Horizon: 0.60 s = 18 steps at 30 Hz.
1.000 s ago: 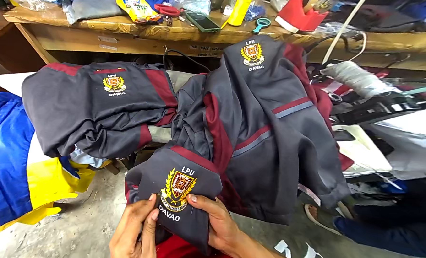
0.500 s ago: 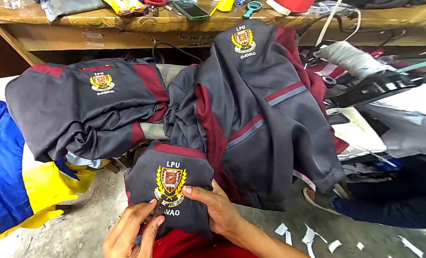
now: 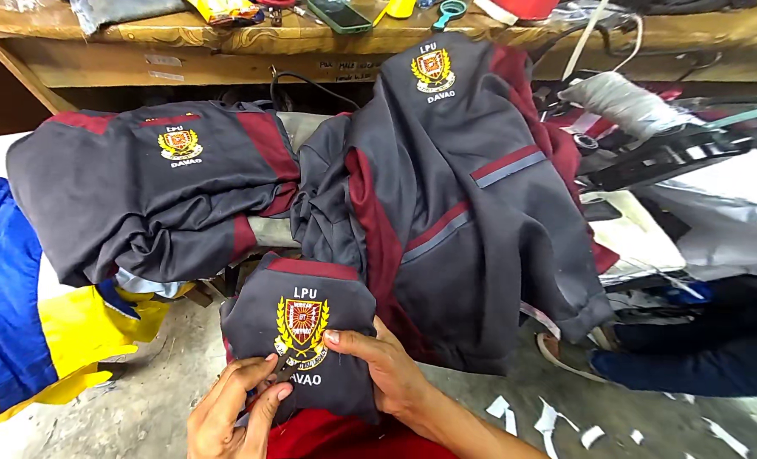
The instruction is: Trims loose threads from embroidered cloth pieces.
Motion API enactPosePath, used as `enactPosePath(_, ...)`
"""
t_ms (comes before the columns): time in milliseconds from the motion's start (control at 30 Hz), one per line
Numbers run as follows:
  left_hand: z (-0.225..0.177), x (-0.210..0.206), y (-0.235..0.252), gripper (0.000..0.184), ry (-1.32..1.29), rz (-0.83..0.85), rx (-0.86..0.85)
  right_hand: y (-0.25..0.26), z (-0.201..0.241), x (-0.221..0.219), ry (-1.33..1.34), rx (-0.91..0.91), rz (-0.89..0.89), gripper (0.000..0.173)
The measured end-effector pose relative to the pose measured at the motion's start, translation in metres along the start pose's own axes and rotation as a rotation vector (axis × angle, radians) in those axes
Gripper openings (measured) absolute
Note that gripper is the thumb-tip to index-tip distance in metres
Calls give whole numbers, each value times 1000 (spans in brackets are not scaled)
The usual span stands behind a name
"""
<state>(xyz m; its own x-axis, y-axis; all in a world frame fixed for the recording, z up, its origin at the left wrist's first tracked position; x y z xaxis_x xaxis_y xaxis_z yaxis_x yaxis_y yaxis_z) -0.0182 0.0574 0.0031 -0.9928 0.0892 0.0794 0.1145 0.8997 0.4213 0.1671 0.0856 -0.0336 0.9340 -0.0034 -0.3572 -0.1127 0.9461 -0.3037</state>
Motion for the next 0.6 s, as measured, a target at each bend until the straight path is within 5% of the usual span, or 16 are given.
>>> enactPosePath(600, 1, -1, 0, 23, -7, 22, -15, -1, 0, 0, -18, -10, 7, 31)
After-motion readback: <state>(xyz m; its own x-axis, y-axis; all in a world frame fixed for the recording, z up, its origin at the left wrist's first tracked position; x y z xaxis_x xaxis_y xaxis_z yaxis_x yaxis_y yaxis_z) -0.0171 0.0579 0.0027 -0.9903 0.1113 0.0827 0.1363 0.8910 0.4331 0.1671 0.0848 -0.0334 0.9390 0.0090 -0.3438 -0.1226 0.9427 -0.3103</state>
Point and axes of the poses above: each hand's wrist, its own y-axis towards the middle knuckle, its own x-axis out of the back of the hand, z = x × y, the point moved 10 cm from there along y, towards the middle knuckle, and after that the axes turned 15 degrees about -y, right-handed, at the moved point
